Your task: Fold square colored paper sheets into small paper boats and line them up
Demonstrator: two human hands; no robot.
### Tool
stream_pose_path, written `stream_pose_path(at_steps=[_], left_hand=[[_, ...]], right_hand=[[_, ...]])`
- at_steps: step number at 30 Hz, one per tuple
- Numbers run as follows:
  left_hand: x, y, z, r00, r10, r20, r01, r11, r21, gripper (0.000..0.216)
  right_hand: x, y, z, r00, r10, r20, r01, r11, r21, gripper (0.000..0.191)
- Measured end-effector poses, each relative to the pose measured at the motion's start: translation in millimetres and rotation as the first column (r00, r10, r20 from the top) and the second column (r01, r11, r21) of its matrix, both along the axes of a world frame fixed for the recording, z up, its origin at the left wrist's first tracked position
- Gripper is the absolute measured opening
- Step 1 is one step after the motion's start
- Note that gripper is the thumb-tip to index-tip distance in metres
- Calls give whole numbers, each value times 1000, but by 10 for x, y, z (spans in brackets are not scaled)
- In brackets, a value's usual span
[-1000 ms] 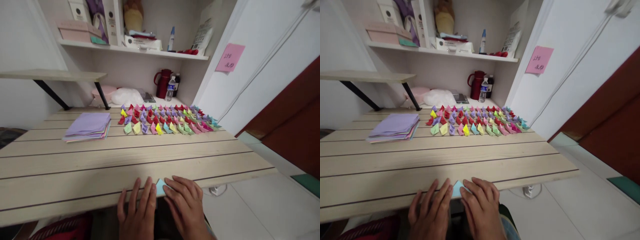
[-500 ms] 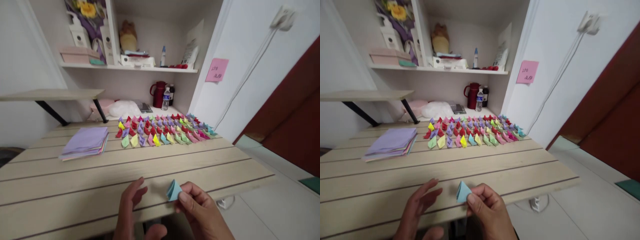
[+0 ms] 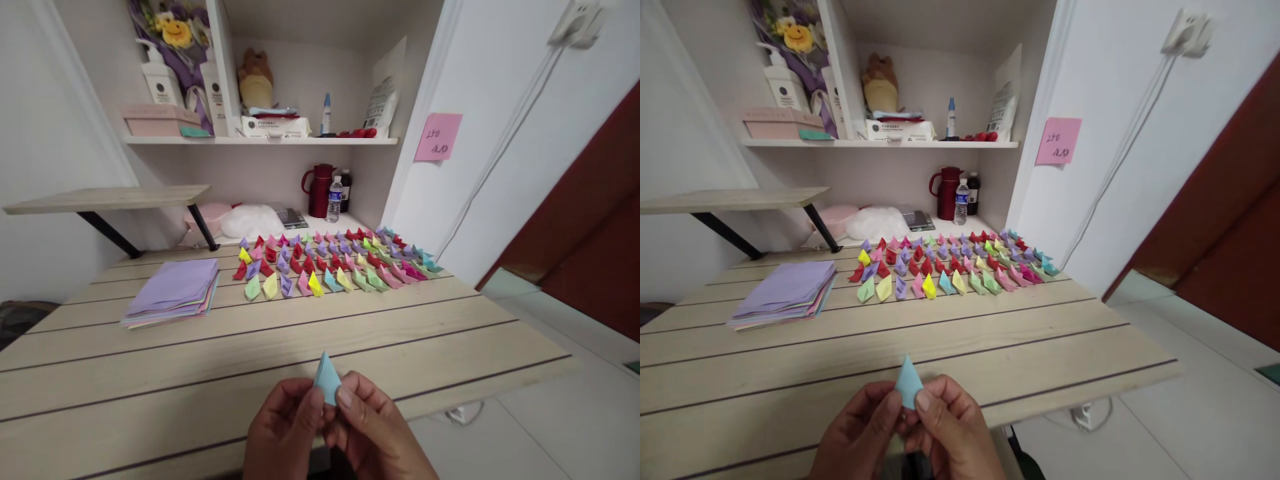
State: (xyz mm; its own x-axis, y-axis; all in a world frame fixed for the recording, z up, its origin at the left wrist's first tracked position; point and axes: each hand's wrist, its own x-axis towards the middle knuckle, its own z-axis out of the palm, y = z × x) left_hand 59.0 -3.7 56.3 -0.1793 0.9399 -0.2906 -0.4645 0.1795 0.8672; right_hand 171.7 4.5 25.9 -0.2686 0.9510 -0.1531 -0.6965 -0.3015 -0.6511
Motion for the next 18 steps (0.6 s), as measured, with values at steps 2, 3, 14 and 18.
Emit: stream_pose_path(at_steps=[2,3,14,18], left_hand=[[-1,16,-10,1000,-8,12,8,1000,17,48],[-10,20,-25,999,-29,30,28,999,26,47],[-150,31,-454,810,-530,251,534,844,59,54],[-179,11,-499,748,-610,261,609,787,97,53]], right_hand=[[26,-25,35,998,-7,63,4,999,47,35],[46,-44,53,993,-21,119,9,995,102,37],[138,-86,340,965,17,263,-98,950,297,42],[150,-73,377,953,131,274,-193,958,210,53]])
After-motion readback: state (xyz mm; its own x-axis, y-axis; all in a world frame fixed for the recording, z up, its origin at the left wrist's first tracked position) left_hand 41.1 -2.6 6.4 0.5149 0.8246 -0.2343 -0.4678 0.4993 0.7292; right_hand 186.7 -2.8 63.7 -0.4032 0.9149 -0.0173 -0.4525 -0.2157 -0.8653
